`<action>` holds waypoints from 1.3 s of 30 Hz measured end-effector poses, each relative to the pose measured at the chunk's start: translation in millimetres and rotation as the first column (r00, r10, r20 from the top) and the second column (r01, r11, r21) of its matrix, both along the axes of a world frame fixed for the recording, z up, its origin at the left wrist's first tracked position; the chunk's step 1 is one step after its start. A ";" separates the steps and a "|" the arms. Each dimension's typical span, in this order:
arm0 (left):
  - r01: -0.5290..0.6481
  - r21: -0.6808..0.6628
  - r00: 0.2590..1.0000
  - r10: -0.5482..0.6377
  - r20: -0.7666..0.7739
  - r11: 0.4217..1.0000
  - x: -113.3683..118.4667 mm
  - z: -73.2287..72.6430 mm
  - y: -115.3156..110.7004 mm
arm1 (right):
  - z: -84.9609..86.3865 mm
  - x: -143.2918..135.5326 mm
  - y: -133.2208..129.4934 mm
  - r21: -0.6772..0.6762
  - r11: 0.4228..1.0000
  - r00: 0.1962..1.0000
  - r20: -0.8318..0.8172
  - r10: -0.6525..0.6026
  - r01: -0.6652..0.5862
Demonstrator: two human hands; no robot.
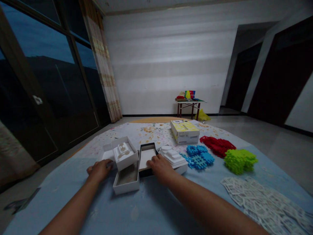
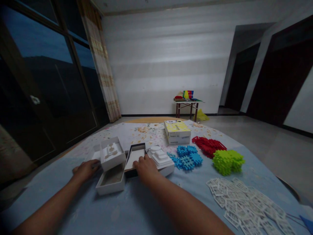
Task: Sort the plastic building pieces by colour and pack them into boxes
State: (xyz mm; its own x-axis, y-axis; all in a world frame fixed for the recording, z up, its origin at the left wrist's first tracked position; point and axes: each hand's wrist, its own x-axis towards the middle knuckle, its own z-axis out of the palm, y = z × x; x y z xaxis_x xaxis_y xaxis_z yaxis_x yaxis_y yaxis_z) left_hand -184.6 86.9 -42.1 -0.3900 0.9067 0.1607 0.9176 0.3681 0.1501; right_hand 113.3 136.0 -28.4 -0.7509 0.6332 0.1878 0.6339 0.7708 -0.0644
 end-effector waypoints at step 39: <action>0.658 0.434 0.697 -0.716 -0.042 0.616 227.7 2.0 -99.0 | -19.7 87.5 -4.8 -0.206 0.879 0.782 -0.403 -0.476 0.429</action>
